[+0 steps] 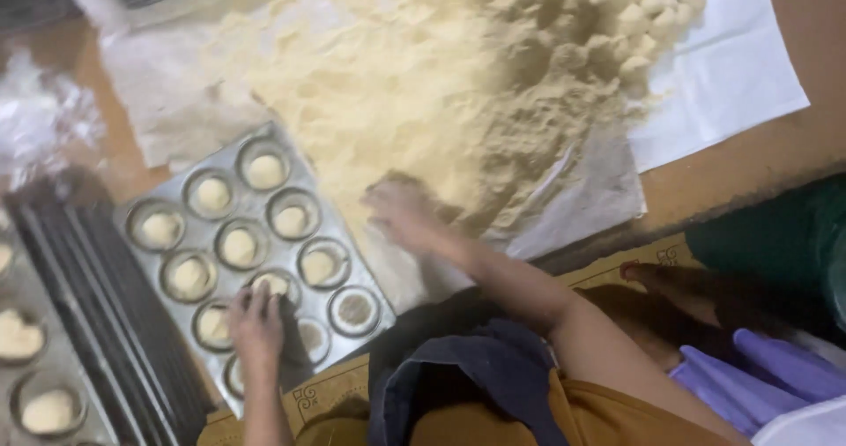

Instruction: Placing small balls of dough into the circular molds of metal baking trays in a bakery production area.

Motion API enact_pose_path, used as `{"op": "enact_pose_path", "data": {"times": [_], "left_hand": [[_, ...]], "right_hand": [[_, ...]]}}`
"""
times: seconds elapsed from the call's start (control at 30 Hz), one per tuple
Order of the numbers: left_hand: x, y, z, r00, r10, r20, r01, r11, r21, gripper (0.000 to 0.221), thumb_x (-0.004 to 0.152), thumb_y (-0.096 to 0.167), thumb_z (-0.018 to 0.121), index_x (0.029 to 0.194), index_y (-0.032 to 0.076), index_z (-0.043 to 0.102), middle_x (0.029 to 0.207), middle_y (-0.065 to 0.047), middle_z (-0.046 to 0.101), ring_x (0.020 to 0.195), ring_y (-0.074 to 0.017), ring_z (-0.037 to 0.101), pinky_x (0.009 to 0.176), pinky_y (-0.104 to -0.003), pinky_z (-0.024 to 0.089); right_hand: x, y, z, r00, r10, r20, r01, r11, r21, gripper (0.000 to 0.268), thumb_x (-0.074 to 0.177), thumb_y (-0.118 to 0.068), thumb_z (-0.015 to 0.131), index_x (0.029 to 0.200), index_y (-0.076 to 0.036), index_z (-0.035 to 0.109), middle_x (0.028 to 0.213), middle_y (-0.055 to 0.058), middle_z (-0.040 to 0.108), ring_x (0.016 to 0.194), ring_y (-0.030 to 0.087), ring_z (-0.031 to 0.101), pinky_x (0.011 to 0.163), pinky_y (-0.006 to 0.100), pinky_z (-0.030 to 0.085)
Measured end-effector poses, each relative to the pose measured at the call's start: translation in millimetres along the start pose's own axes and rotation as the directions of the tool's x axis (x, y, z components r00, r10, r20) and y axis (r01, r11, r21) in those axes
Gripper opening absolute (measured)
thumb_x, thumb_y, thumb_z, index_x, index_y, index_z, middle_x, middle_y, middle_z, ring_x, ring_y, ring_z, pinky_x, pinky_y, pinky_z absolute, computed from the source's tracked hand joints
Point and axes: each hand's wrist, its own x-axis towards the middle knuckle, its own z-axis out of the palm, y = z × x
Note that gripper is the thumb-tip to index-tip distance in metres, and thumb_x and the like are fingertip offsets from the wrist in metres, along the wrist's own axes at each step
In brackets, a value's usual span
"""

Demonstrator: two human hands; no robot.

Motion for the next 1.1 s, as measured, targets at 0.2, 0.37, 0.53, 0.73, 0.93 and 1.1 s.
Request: {"op": "enact_pose_path", "data": {"times": [0.2, 0.37, 0.53, 0.73, 0.93, 1.1], "left_hand": [[29, 52, 53, 0.951, 0.221, -0.214, -0.229, 0.973, -0.01, 0.042, 0.098, 0.011, 0.07, 0.137, -0.002, 0.066, 0.122, -0.026, 0.062, 0.114, -0.0436, 0.057, 0.1, -0.053, 0.046], [118, 235, 109, 0.844, 0.528, -0.09, -0.533, 0.812, -0.238, 0.038, 0.1, 0.016, 0.07, 0.135, 0.002, 0.064, 0.131, -0.02, 0.062, 0.121, -0.0355, 0.058, 0.108, -0.046, 0.045], [238, 401, 180, 0.666, 0.746, 0.01, -0.717, 0.644, -0.266, 0.031, 0.103, 0.005, 0.057, 0.133, 0.0, 0.06, 0.126, -0.026, 0.063, 0.114, -0.043, 0.059, 0.097, -0.052, 0.048], [308, 500, 212, 0.753, 0.416, 0.51, -0.577, 0.79, 0.207, 0.037, 0.11, 0.03, 0.028, 0.144, 0.02, 0.037, 0.151, -0.01, 0.039, 0.123, -0.0335, 0.044, 0.088, -0.052, 0.047], [308, 441, 228, 0.818, 0.569, 0.084, -0.55, 0.816, -0.177, 0.022, 0.086, 0.003, 0.059, 0.107, 0.007, 0.053, 0.104, -0.017, 0.054, 0.085, -0.0366, 0.055, 0.067, -0.051, 0.047], [262, 392, 155, 0.867, 0.246, 0.432, 0.255, 0.526, -0.811, 0.034, 0.087, 0.018, 0.064, 0.12, 0.018, 0.064, 0.109, 0.002, 0.063, 0.092, -0.0109, 0.059, 0.079, -0.028, 0.054]], "right_hand": [[5, 269, -117, 0.756, 0.384, -0.531, -0.218, 0.912, 0.348, 0.013, 0.1, -0.013, 0.049, 0.107, -0.008, 0.059, 0.102, 0.012, 0.061, 0.101, 0.028, 0.056, 0.096, 0.042, 0.039], [23, 315, -260, 0.669, 0.428, -0.608, -0.667, 0.708, -0.235, 0.044, 0.089, -0.035, 0.076, 0.126, -0.014, 0.063, 0.126, 0.018, 0.052, 0.112, 0.041, 0.053, 0.088, 0.057, 0.048], [14, 280, -293, 0.669, 0.652, -0.358, -0.566, 0.758, 0.324, 0.024, 0.083, -0.017, 0.074, 0.095, -0.016, 0.053, 0.092, -0.001, 0.055, 0.084, 0.017, 0.051, 0.073, 0.032, 0.041], [16, 306, -313, 0.728, 0.55, -0.41, -0.132, 0.698, 0.704, 0.032, 0.082, 0.003, 0.087, 0.108, -0.002, 0.069, 0.107, 0.004, 0.052, 0.099, 0.017, 0.058, 0.085, 0.022, 0.059], [56, 315, -291, 0.848, 0.447, -0.284, -0.517, 0.818, -0.254, 0.058, 0.078, -0.003, 0.067, 0.134, -0.02, 0.062, 0.123, 0.016, 0.046, 0.083, 0.043, 0.062, 0.065, 0.056, 0.053], [46, 294, -258, 0.783, 0.481, -0.395, -0.325, 0.857, 0.4, 0.035, 0.088, -0.018, 0.07, 0.122, -0.01, 0.066, 0.12, 0.006, 0.064, 0.113, 0.02, 0.064, 0.095, 0.035, 0.05]]}}
